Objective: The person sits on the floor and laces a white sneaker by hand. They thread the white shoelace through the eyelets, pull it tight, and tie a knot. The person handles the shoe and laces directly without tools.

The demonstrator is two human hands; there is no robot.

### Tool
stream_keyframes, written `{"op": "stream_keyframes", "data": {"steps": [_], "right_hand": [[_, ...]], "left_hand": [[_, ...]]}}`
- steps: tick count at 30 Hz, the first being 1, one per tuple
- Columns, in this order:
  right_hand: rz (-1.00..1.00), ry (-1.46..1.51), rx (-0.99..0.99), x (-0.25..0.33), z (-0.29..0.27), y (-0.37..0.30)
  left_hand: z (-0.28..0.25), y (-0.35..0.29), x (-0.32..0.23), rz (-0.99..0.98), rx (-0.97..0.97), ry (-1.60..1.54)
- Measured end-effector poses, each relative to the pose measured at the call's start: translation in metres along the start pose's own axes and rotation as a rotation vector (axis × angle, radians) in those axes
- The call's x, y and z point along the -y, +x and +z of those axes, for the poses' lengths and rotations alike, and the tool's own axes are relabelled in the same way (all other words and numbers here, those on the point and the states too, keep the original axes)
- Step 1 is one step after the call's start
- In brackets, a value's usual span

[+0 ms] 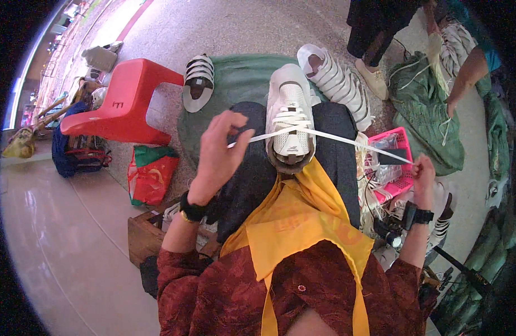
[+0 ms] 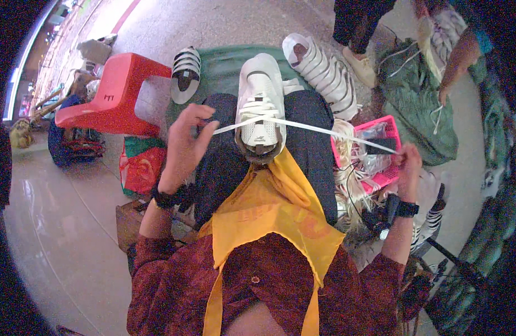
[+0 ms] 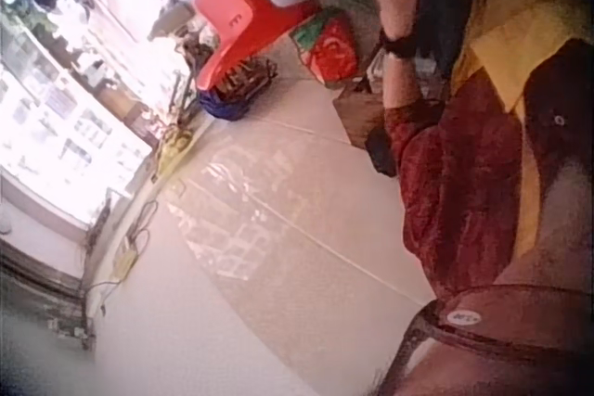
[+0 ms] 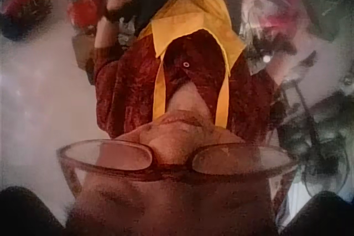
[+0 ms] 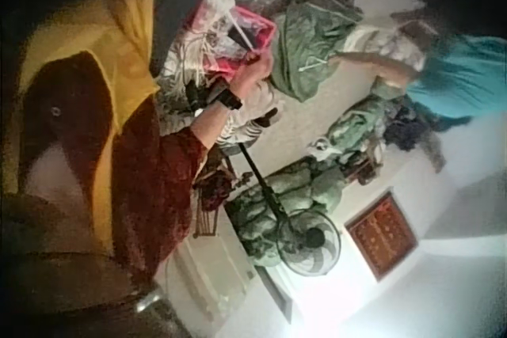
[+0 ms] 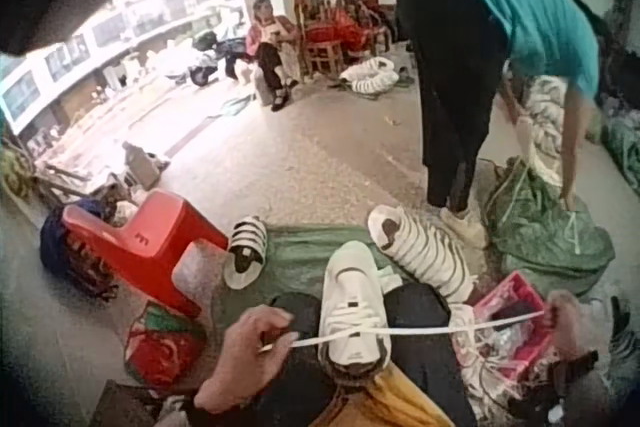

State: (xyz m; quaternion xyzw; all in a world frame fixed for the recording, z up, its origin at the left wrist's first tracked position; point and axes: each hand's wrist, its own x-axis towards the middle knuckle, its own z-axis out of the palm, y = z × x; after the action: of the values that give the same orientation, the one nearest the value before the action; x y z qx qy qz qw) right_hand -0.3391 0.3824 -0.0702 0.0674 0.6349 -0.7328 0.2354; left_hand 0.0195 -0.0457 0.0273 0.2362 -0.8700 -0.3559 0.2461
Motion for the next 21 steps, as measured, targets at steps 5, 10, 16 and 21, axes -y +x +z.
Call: {"op": "stream_keyframes", "data": {"steps": [5,10,16,21], "right_hand": [[-0.032,-0.299,0.093,-0.014,0.031,-0.011],[-0.053,-0.281,0.037,-0.009,0.009,-0.002],[0.015,0.004,0.075,-0.011,-0.064,0.023],[-0.095,-0.166,-0.057,-0.014,-0.036,0.019]], "left_hand": [[0.036,0.016,-0.008,0.001,0.078,-0.112],[0.035,0.01,-0.011,-0.027,0.116,-0.105],[0.039,0.007,0.001,-0.17,0.186,-0.324],[0.024,0.006,0.007,-0.302,0.322,-0.464]]}}
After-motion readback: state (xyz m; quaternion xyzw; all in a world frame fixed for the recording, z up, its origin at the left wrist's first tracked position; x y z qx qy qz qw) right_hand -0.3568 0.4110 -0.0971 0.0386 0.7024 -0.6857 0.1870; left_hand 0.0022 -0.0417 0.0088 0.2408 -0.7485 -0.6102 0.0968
